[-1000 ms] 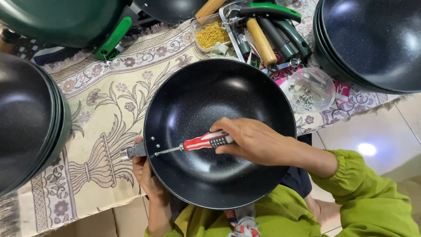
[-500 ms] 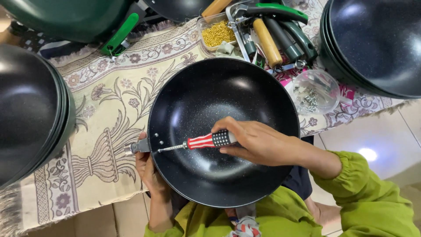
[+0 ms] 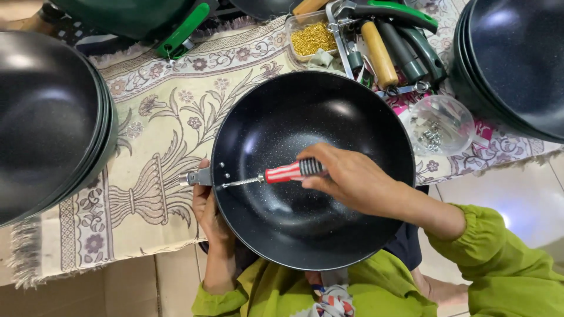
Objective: Attaching metal brackets and plastic handles to pans using screws and a screwdriver.
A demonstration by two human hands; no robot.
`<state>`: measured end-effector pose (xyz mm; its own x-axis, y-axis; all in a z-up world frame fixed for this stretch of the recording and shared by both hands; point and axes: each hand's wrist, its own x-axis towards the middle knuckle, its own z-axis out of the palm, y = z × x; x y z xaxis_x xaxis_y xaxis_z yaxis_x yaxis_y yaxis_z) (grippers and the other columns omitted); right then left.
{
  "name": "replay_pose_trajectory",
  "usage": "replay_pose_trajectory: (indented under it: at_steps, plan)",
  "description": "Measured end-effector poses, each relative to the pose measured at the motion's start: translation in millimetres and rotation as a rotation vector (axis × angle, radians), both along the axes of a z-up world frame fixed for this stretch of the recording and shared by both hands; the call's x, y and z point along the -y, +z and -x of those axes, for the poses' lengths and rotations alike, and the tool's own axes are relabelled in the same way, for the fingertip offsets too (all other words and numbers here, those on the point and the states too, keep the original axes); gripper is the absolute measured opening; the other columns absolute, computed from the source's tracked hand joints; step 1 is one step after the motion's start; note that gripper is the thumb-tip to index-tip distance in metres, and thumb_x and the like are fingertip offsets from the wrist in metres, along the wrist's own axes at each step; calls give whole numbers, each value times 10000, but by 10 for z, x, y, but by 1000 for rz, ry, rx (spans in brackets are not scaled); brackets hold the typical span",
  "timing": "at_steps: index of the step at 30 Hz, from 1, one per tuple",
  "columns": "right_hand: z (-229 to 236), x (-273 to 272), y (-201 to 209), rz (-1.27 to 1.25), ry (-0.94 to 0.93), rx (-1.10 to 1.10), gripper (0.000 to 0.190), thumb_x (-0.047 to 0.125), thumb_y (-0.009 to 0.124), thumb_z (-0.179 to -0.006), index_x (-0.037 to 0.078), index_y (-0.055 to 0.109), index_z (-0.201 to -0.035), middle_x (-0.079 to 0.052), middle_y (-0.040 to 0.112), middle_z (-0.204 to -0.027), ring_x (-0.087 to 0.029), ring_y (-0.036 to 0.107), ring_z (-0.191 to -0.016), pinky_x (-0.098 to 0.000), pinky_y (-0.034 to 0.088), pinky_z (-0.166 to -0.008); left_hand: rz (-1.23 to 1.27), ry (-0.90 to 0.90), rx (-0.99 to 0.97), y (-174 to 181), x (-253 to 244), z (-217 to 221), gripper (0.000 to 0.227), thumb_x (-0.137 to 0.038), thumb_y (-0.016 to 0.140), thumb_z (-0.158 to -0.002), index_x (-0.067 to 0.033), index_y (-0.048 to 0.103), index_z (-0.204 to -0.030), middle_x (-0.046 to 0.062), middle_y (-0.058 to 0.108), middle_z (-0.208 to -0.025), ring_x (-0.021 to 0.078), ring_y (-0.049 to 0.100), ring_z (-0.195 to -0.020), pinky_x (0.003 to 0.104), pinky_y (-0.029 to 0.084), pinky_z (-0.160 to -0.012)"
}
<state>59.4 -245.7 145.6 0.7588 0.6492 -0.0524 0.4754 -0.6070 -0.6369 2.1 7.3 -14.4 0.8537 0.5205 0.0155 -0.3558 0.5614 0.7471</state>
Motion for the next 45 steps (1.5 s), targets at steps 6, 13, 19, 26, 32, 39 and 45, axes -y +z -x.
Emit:
replay_pose_trajectory:
  at_steps: [6, 13, 19, 26, 32, 39, 45]
  plan:
    - [35, 9, -117, 38, 17, 29, 446, 385, 649, -978, 106, 536, -1307, -156, 694, -769, -341, 734, -669, -417, 577, -592, -7, -11, -1, 14, 6, 12, 543, -135, 676, -913, -33, 556, -1432, 181, 692, -1268, 250, 695, -1144, 405, 589, -1006]
    - [-53, -9, -70, 59, -68, -185, 419, 420, 586, -1001, 112, 548, -1283, -145, 691, -669, -315, 689, -580, -400, 530, -557, -1, -9, 14, -26, -12, 8, 531, -114, 665, -926, -22, 549, -1436, 171, 697, -1248, 241, 695, -1137, 409, 589, -1006]
    - [5, 4, -18, 40, -39, -230, 464, 332, 705, -940, 93, 528, -1296, -210, 731, -757, -353, 745, -663, -425, 558, -568, 14, 1, 5, -33, -3, 4, 535, -94, 654, -924, -7, 542, -1440, 193, 692, -1254, 256, 694, -1140, 414, 579, -1018]
    - [22, 85, -51, 73, 10, -113, 425, 436, 637, -973, 126, 568, -1253, -234, 739, -731, -424, 747, -657, -469, 562, -629, 27, -17, 3, -34, -33, 5, 559, -122, 662, -903, -22, 532, -1438, 169, 680, -1287, 241, 686, -1154, 413, 564, -1049]
    - [172, 280, 21, 39, -14, 34, 403, 444, 648, -955, 148, 604, -1225, -202, 762, -751, -406, 768, -691, -454, 575, -676, -117, 55, -35, 82, 21, 157, 504, -248, 589, -947, -46, 563, -1408, 101, 689, -1187, 167, 686, -1061, 349, 568, -1010]
    - [511, 999, -349, -223, -421, 137, 502, 453, 561, -949, 113, 592, -1317, -79, 718, -1162, -162, 703, -862, -278, 533, -706, -191, 90, 47, -67, 42, 604, 382, -350, 636, -1016, -125, 529, -1305, 55, 540, -1168, 198, 511, -1031, 337, 458, -907]
    - [944, 1071, -1019, -794, -700, 275, 581, 487, 566, -999, 19, 472, -1329, -177, 691, -1055, -245, 740, -924, -325, 608, -880, -1012, 584, 233, -137, 83, 728, 248, -451, 482, -1090, -229, 469, -1201, -30, 547, -1170, 130, 516, -1096, 256, 466, -924]
